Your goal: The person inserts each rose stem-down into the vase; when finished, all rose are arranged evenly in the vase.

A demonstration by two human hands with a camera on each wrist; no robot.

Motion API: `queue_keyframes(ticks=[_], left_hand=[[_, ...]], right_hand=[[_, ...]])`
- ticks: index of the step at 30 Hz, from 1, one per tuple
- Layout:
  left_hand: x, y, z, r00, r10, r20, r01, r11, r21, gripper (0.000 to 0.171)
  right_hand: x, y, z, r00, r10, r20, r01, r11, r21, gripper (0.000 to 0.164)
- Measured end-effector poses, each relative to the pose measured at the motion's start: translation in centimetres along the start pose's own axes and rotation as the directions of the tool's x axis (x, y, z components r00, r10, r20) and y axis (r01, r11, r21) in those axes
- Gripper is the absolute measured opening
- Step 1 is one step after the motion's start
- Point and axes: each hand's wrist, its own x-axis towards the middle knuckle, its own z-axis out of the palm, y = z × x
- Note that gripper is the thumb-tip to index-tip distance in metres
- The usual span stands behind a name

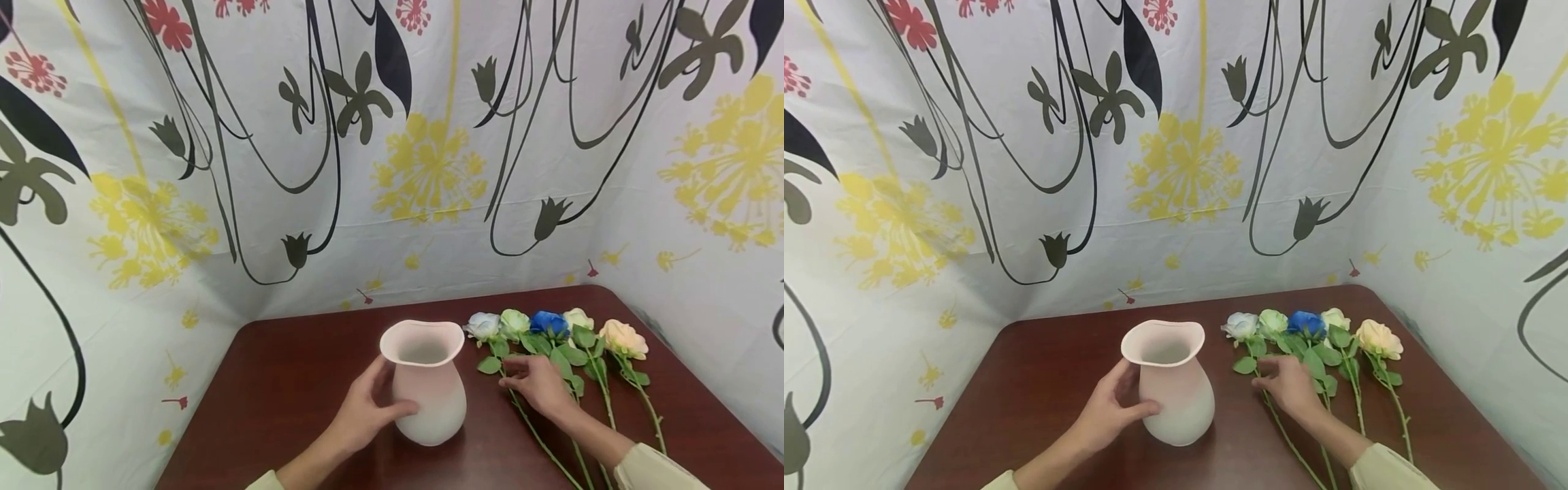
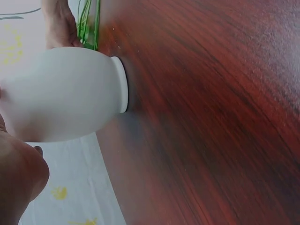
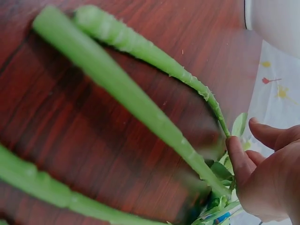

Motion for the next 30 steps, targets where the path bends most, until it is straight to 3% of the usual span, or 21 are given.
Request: queue_keyframes(ticks=[5, 16, 23, 30], left_hand=[[-0.2, 0.0, 0.5, 1.000, 0.012, 0.001, -0.012, 1.000, 0.012, 0.091], [-0.2, 0.1, 0.7, 1.000, 0.000, -0.001, 0.000, 1.000, 0.020, 0.087], [-0.1, 0.0, 0.6, 1.000, -0.006, 0.004, 0.006, 1.000, 0.017, 0.086], [-0.1, 0.1, 0.6, 1.000, -0.010, 0.004, 0.010, 0.999, 0.037, 0.086]], right_hand=[[0.2, 0.2, 0.5, 0.999, -0.023, -0.039, 0.022, 0.999, -0.025, 0.038], [0.9, 0.3, 1.4, 0.996, 0.008, -0.084, -0.011, 0.999, -0.037, 0.040], [1.3, 0.2, 1.9, 0.996, 0.027, -0.083, -0.030, 0.999, -0.029, 0.040], [1.5, 0.1, 2.3, 0.997, 0.049, -0.064, -0.050, 0.999, -0.014, 0.028]])
